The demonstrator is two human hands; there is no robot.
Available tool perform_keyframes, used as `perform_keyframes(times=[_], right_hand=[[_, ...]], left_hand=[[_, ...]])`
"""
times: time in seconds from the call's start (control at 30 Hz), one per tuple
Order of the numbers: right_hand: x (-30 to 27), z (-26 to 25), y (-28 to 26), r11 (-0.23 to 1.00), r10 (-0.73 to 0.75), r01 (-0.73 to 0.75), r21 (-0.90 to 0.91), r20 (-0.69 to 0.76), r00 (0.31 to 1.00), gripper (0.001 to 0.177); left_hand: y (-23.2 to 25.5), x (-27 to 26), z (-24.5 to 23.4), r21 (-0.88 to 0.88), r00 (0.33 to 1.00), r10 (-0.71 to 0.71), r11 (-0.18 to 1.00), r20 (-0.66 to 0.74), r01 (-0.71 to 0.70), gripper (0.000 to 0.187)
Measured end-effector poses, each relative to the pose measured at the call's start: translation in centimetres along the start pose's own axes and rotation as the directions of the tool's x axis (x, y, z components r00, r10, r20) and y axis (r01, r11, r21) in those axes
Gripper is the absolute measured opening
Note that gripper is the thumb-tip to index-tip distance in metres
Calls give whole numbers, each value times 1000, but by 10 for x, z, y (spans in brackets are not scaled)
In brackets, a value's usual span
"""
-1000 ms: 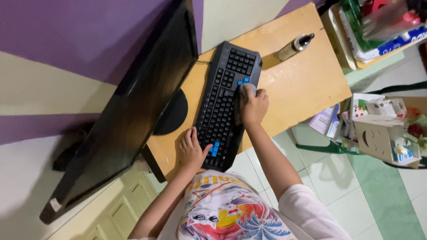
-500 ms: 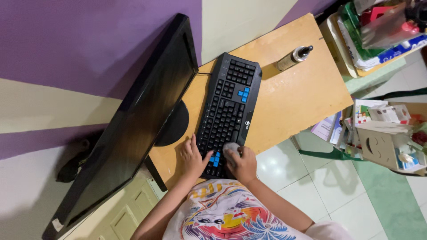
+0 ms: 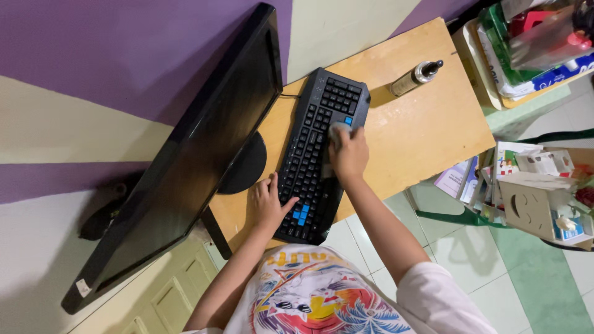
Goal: The person cleans a computer keyboard using a spray bottle and a cloth. They spray the keyboard, wipe the keys and surface, flip the keyboard over to clean the underside, and then flip it back to finish wiping the top.
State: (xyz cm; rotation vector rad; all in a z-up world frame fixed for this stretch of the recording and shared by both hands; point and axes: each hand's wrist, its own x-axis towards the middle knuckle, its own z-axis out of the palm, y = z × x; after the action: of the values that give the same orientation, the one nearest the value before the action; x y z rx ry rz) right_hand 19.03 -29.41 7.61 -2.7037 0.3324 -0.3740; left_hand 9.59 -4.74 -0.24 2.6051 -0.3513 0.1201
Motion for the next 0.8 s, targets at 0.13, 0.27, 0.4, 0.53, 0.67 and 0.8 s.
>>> perform_keyframes(times=[0.13,0.27,0.4,0.53,0.67,0.8], right_hand=[[-68,-17,-6,989,-146,140,48,181,973,48],[-130,-30,-18,965,-261,238,113,269,927,38],[-137,-27,-25,963,-248,226,144,161,955,38],[-96,-6,-20,985,-166,165,51,3,986,36],[-28,13,-14,998,-68,66,-19,-93,993,27],[19,12,-16,1000,1,-1,-10,-83,997,28]], left_hand=[[0,4,3,-54,1000,-4,999,-30,2,97],[0,1,0,-69,999,2,998,-38,-4,95],[0,1,3,-99,1000,-12,995,-19,10,95],[-4,-1,5,-162,999,-38,986,-8,36,94],[-4,-1,9,-168,999,-39,985,-37,32,93],[-3,2,3,-170,999,-27,985,-44,20,93]])
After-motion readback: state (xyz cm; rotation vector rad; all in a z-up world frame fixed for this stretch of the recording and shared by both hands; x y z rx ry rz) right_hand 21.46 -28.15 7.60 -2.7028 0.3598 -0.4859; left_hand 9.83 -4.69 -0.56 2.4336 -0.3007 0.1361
